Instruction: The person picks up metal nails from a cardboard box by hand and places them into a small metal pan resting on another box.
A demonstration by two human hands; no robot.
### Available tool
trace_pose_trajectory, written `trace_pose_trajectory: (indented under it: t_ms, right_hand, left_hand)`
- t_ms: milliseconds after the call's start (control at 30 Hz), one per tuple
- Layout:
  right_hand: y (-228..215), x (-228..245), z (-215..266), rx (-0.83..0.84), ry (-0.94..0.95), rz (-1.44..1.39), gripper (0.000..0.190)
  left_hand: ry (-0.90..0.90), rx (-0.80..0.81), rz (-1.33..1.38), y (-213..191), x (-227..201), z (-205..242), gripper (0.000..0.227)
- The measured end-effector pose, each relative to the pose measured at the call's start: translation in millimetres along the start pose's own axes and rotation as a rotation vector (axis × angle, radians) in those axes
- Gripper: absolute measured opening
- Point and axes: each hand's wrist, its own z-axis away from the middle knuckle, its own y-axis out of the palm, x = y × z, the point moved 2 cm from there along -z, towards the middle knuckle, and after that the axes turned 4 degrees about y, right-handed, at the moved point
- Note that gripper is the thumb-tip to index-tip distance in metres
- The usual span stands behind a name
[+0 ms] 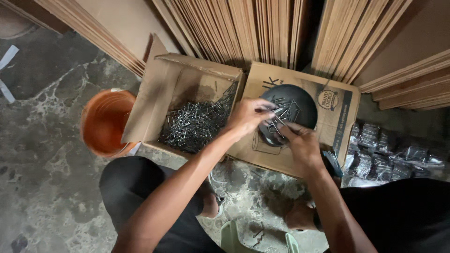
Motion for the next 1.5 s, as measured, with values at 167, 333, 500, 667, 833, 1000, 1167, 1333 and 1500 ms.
trace_pose_trajectory:
  t_ms: [167,333,500,667,833,1000,1167,1333,1500]
  right_hand:
    - [-4,3,-1,-0.004,-0.012,0.005,0.024]
    - [4,13,10,0.005,-0.003,-0.063,0.046]
    - [9,20,19,0.053,-0.009,0.065,0.041]
    - [4,15,17,0.039,-0.089,0.063,0.027]
    - [-3,16,12,-0.046,-0.175,0.107,0.022]
    - [-12,-6,-5,-0.035,-0.162,0.292,0.033]
    - [6,-23,-8,0.136,-0.093,0.249,0.022]
    - [30,-30,7,0.342,-0.002,0.292,0.017]
    - [35,-49,-1,0.486,0.034,0.503,0.019]
  left_hand:
    - [0.005,-0.061,-0.033,-12,14,-9,0.027]
    - [0.005,-0.069,-0.106,-12,21,-4,0.026]
    - [0.062,-0.003,-0.358,-6,42,-6,0.032]
    - [0.071,0.074,-0.326,3,30,4,0.034]
    - [0.113,0.039,-0.296,-15,7,4,0.034]
    - [-0.035,-0.192,-0.638,-90,72,-14,0.026]
    - [-0.357,-0.141,-0.957,-168,204,37,0.028]
    - [-0.547,-0.092,-1.158,-202,292,55,0.033]
    - [0.116,-0.154,-1.787,-171,266,35,0.025]
